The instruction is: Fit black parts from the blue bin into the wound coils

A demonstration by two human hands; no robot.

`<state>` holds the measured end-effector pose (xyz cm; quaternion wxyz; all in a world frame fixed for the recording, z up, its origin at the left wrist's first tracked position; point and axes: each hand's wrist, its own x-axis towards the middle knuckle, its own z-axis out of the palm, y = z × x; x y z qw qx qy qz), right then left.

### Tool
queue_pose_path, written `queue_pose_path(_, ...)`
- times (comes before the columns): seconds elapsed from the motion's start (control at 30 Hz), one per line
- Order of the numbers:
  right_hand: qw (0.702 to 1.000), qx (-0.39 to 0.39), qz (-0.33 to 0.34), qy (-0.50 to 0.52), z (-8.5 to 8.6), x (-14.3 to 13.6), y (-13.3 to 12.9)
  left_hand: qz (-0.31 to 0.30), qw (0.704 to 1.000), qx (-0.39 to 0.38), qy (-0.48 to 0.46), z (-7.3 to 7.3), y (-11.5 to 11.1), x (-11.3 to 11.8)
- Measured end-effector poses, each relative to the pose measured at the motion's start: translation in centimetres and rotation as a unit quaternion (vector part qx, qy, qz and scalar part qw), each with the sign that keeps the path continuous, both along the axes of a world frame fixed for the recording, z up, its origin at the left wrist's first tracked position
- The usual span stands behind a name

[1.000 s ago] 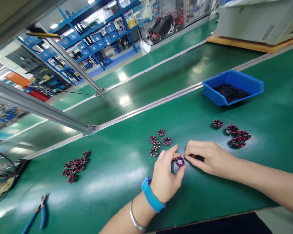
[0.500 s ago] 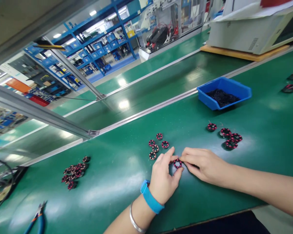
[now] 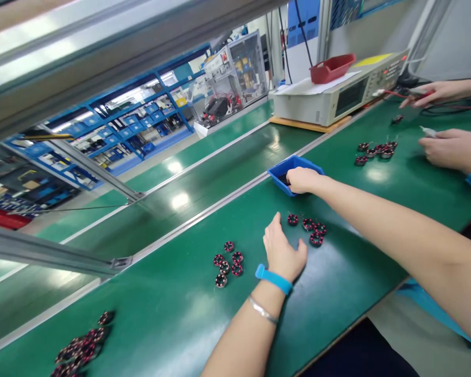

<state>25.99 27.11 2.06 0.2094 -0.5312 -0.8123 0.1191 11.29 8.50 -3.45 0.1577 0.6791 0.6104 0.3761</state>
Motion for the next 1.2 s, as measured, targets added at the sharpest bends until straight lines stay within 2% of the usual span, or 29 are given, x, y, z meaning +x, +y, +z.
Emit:
queue_pose_path(0.1, 0.999, -0.025, -0.016, -0.021, -0.5, -0.6, -0.2, 0.005, 0.998, -0.059, -0.024, 0.8, 3.8, 1.2)
queue_pose_path(0.2, 0.997, -0.04, -0.046, -0.04, 0.1, -0.6, -0.3, -0.012, 0.997, -0.068, -0.042, 1.2, 4.7, 0.9)
queue_pose_path(0.27, 0.996, -0.041, -0.066, -0.041, 1.0, -0.4, -0.4, -0.022, 0.997, -0.057, -0.049, 1.0, 3.7, 0.1)
queue_pose_path(0.33, 0.996, -0.033, -0.078, -0.025, 2.2, -0.2, -1.2, -0.035, 0.998, -0.032, -0.046, 0.3, 1.6, -1.3)
queue_pose_path(0.4, 0.998, -0.025, -0.062, 0.008, 3.2, -0.5, -3.2, -0.06, 0.998, 0.001, -0.033, -0.2, -1.2, -3.3)
queue_pose_path(0.47, 0.998, -0.037, -0.002, 0.049, 3.4, -1.4, -6.6, -0.088, 0.996, 0.027, -0.014, -0.4, -4.4, -5.4)
queue_pose_path(0.53, 0.987, -0.054, 0.121, 0.092, 2.5, -2.6, -10.7, -0.103, 0.994, 0.034, 0.014, 0.1, -7.4, -7.3)
queue_pose_path(0.6, 0.952, -0.028, 0.276, 0.129, 0.7, -3.6, -14.5, -0.102, 0.993, 0.027, 0.045, 0.9, -9.6, -8.7)
queue_pose_path(0.67, 0.923, 0.01, 0.364, 0.124, -1.5, -4.2, -17.1, -0.1, 0.993, 0.018, 0.065, 1.6, -10.8, -9.5)
queue_pose_path(0.77, 0.915, 0.064, 0.39, 0.081, -4.1, -4.7, -18.4, -0.095, 0.994, 0.017, 0.049, 2.0, -11.1, -10.1)
queue_pose_path(0.83, 0.913, 0.1, 0.391, 0.064, -4.8, -4.9, -18.4, -0.088, 0.995, 0.026, 0.029, 2.0, -11.0, -10.1)
queue_pose_path(1.03, 0.911, 0.113, 0.394, 0.042, -4.0, -5.1, -18.7, -0.109, 0.993, 0.013, 0.031, 2.2, -10.4, -10.0)
queue_pose_path(1.2, 0.914, 0.1, 0.391, 0.05, -4.4, -4.9, -19.0, -0.121, 0.992, -0.001, 0.043, 2.6, -10.3, -10.1)
